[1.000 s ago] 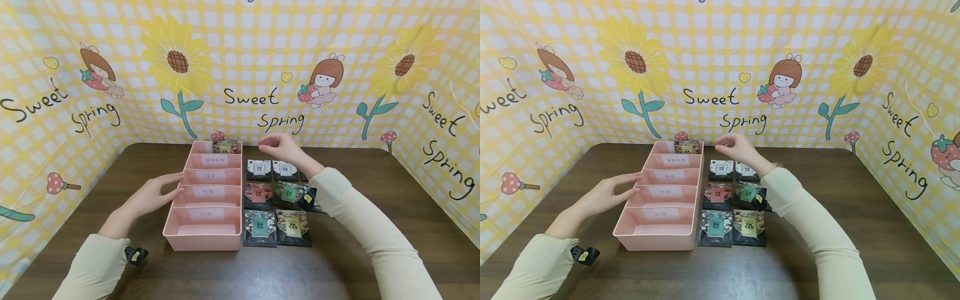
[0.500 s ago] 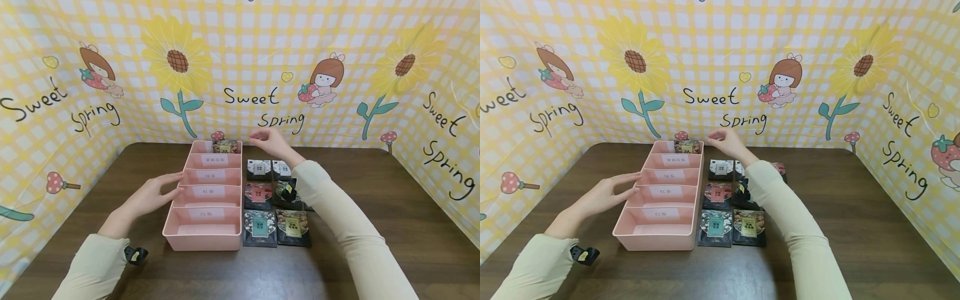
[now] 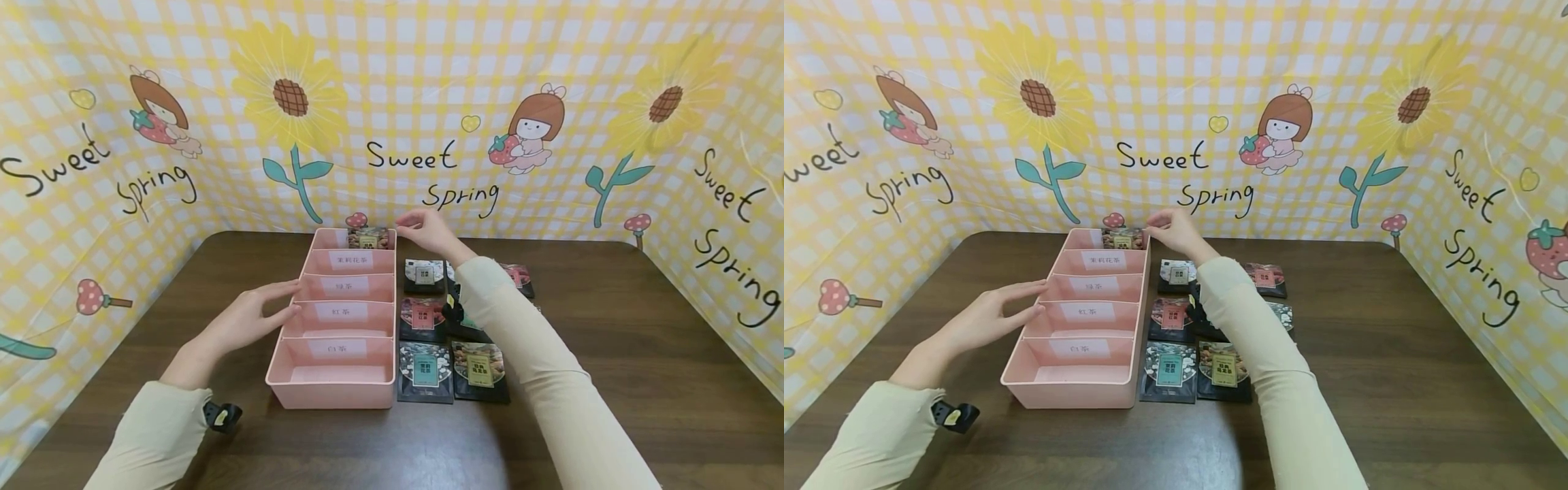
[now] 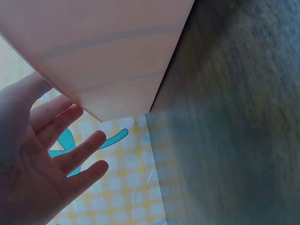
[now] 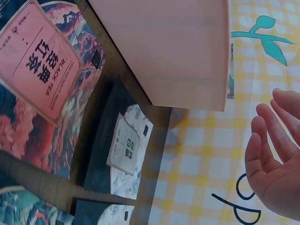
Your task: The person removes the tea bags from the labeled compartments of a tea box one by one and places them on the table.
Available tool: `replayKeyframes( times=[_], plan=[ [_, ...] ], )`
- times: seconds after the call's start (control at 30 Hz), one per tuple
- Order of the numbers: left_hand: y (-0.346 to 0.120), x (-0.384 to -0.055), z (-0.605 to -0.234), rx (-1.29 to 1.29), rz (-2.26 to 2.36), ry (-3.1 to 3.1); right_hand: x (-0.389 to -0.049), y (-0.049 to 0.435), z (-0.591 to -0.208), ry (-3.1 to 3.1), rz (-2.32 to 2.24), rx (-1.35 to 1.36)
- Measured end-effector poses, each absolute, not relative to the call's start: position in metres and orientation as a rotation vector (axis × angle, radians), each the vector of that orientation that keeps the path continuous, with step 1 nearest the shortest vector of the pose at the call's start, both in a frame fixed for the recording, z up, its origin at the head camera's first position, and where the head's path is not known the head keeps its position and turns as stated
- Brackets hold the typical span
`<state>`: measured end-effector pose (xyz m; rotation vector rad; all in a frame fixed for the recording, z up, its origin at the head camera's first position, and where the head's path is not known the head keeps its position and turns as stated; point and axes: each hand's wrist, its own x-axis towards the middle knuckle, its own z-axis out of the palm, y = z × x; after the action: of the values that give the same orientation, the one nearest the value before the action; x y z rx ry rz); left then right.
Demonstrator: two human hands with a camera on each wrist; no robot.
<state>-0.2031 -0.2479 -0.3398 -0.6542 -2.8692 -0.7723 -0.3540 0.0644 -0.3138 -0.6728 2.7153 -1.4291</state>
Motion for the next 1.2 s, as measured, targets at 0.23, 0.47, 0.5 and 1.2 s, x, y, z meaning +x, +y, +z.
replayKeyframes(
  times=[0.23,0.47,0.5,1.2],
  plan=[
    [-0.248,-0.204,-0.341,-0.646,-0.773,-2.875,-0.361,0.056,-0.325,2.713,-1.452,-0.657],
    [-0.248,-0.203,-0.338,-0.653,-0.780,-2.876,-0.367,0.053,-0.333,2.678,-1.482,-0.632],
    [-0.248,-0.203,-0.338,-0.652,-0.781,-2.878,-0.368,0.052,-0.333,2.676,-1.481,-0.631],
    [-0.249,-0.204,-0.343,-0.622,-0.829,-2.910,-0.372,0.043,-0.334,2.650,-1.392,-0.594]
  ],
)
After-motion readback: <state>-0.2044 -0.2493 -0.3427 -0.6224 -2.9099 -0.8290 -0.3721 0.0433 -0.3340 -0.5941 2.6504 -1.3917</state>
